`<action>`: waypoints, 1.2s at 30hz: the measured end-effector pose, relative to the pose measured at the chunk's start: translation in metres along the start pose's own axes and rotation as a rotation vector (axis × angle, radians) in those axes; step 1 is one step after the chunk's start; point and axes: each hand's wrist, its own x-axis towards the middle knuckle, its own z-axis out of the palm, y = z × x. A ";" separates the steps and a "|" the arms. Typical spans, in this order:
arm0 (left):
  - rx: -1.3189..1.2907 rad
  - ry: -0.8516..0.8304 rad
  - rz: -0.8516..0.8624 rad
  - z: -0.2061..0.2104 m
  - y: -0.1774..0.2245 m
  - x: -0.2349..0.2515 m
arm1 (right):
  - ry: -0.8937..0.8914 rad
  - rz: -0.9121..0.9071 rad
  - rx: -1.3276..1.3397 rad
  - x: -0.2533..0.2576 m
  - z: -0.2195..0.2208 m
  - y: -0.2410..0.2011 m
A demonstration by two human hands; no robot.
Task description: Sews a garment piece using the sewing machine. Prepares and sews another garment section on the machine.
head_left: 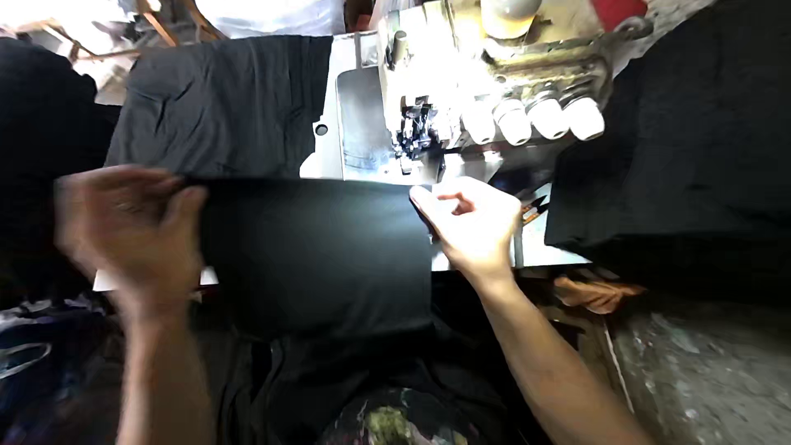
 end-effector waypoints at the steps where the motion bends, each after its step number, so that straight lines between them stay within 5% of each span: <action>1: 0.114 -0.043 -0.020 0.026 0.009 0.004 | -0.024 0.033 -0.098 0.007 0.009 0.015; 3: 0.179 -0.131 0.095 0.076 0.036 0.003 | -0.071 0.084 -0.176 0.021 0.017 0.027; 6: -0.069 -0.272 0.255 0.141 0.055 -0.021 | -0.164 0.202 -0.188 0.026 0.009 0.027; 9: -0.174 -0.224 0.279 0.175 0.044 -0.033 | -0.109 0.204 -0.126 0.024 -0.001 0.030; 12: -0.146 -0.169 0.248 0.179 0.044 -0.035 | -0.083 0.153 -0.168 0.006 -0.018 0.038; 17: -0.084 -0.099 0.234 0.185 0.050 -0.033 | -0.295 0.225 0.003 -0.029 -0.004 0.044; 22: -0.042 -0.051 0.187 0.187 0.057 -0.034 | -0.227 0.224 0.338 -0.021 -0.008 0.042; 36: 0.009 -0.065 0.212 0.191 0.066 -0.026 | -0.154 0.245 0.384 -0.019 -0.017 0.045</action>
